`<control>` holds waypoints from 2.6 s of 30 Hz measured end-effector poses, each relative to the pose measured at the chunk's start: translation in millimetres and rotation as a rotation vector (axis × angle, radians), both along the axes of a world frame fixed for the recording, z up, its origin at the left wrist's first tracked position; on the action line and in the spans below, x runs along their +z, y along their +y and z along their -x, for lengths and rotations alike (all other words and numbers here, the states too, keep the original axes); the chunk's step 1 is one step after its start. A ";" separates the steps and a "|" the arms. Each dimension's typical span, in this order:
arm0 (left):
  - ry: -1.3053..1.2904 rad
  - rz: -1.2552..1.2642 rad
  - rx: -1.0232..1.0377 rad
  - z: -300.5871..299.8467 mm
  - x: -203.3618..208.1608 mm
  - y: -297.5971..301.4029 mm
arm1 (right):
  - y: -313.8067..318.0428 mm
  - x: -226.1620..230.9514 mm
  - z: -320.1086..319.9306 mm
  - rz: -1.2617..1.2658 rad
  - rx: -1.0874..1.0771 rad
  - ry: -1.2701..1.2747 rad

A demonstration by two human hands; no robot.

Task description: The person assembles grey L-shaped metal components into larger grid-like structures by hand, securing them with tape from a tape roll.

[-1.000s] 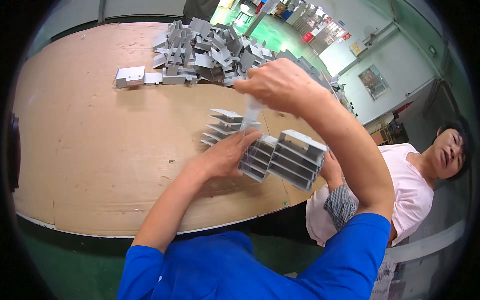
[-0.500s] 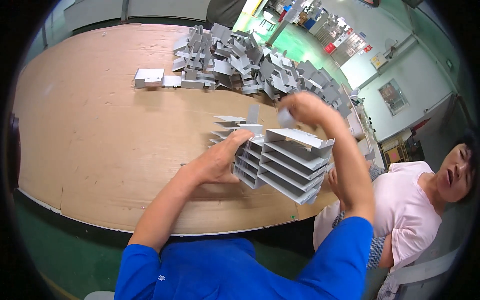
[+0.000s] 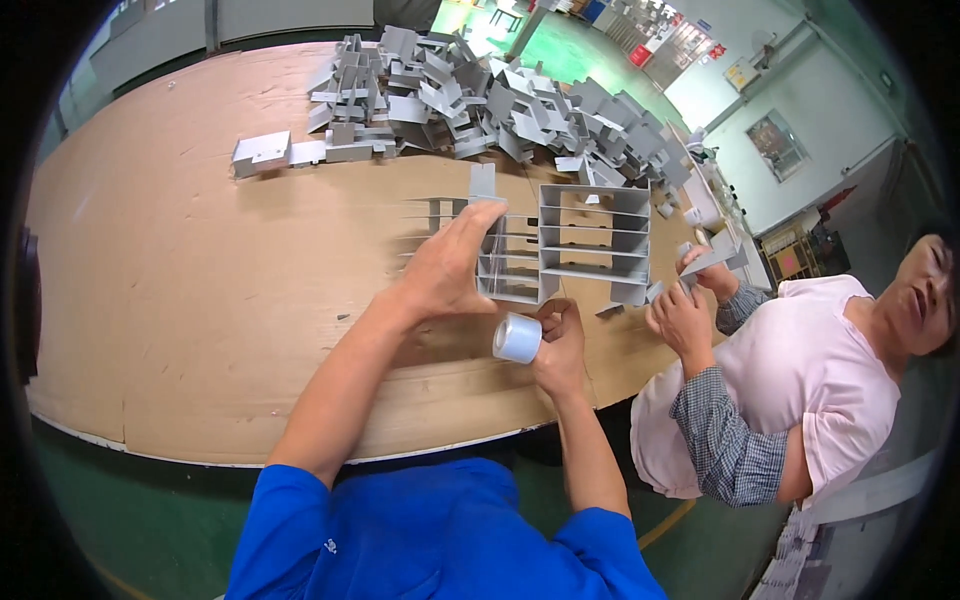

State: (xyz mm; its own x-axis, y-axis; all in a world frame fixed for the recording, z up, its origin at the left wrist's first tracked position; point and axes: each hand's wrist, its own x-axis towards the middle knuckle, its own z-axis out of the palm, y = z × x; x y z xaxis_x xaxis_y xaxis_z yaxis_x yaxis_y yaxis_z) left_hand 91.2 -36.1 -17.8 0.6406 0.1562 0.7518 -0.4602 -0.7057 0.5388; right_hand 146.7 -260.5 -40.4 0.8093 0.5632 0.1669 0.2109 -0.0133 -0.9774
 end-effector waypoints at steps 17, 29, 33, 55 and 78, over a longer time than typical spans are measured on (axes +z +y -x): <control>0.286 -0.198 -0.182 32.4 -12.3 -1.5 | 87.3 188.5 22.0 0.736 0.199 -1.717; 0.049 -0.061 -0.273 49.7 -14.8 4.5 | 143.4 245.9 -67.3 1.181 0.698 -1.702; 0.012 -0.086 -0.225 57.7 -18.1 8.4 | 145.1 218.2 -106.1 1.087 0.789 -1.289; 0.133 -0.116 0.383 53.2 53.5 27.8 | 66.6 37.6 -7.7 0.024 0.452 0.250; 0.331 -0.526 0.702 128.8 -29.6 46.4 | 157.3 -19.9 -0.5 -0.014 0.734 0.535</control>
